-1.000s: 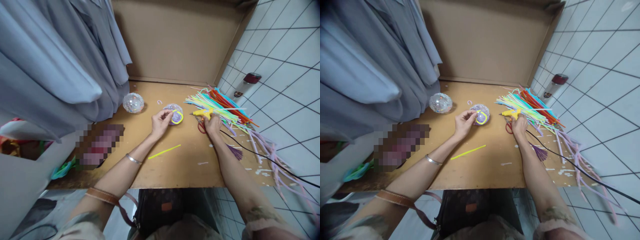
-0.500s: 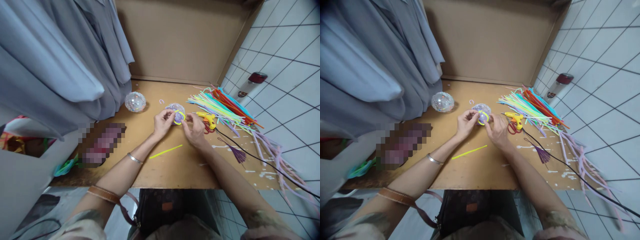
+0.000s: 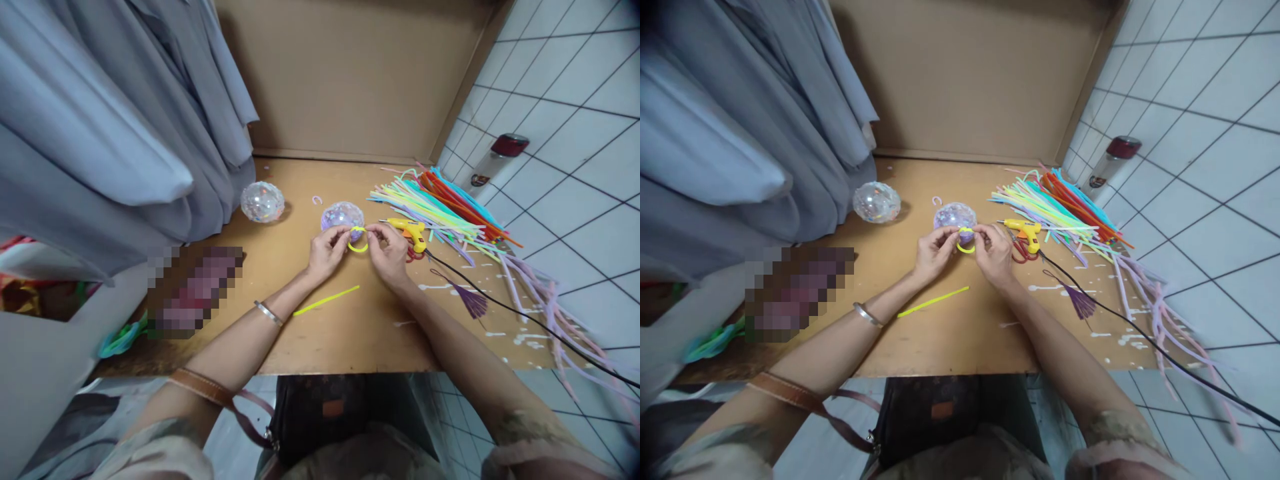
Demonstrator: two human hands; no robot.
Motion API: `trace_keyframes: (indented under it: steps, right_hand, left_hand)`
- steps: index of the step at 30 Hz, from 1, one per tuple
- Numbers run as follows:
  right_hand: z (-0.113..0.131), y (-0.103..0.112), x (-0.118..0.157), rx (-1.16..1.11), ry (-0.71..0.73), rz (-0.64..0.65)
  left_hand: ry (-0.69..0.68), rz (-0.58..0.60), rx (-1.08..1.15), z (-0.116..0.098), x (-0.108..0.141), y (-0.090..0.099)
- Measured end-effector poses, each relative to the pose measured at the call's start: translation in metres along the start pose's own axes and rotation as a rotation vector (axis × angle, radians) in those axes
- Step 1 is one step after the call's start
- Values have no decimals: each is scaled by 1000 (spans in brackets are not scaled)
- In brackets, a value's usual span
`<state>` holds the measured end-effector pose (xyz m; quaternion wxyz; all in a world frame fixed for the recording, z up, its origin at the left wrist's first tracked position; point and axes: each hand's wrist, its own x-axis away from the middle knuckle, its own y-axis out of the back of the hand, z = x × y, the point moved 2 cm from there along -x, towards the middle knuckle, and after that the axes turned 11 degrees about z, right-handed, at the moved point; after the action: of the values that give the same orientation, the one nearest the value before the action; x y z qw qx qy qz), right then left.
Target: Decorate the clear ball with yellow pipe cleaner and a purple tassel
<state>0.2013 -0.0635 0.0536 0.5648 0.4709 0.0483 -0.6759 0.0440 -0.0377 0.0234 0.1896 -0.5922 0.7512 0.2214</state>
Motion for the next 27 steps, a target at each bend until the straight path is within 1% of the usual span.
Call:
trace_keyframes:
  steps: [4, 9, 13, 17, 22, 27]
  right_hand:
    - [-1, 2, 0, 26, -12, 25]
    - [2, 3, 0, 24, 51, 78]
    - [4, 5, -2, 33, 16, 82]
    - [6, 5, -2, 44, 17, 94]
    - [5, 5, -1, 89, 63, 113]
    - [3, 4, 1, 132, 76, 126]
  left_hand:
    - [-6, -11, -42, 3, 4, 0]
    - [20, -17, -83, 2, 7, -1]
    - [21, -41, -71, 2, 5, 1]
    - [37, -50, -36, 2, 3, 4]
    - [39, -25, -38, -1, 1, 4]
    - [59, 0, -50, -5, 0, 4]
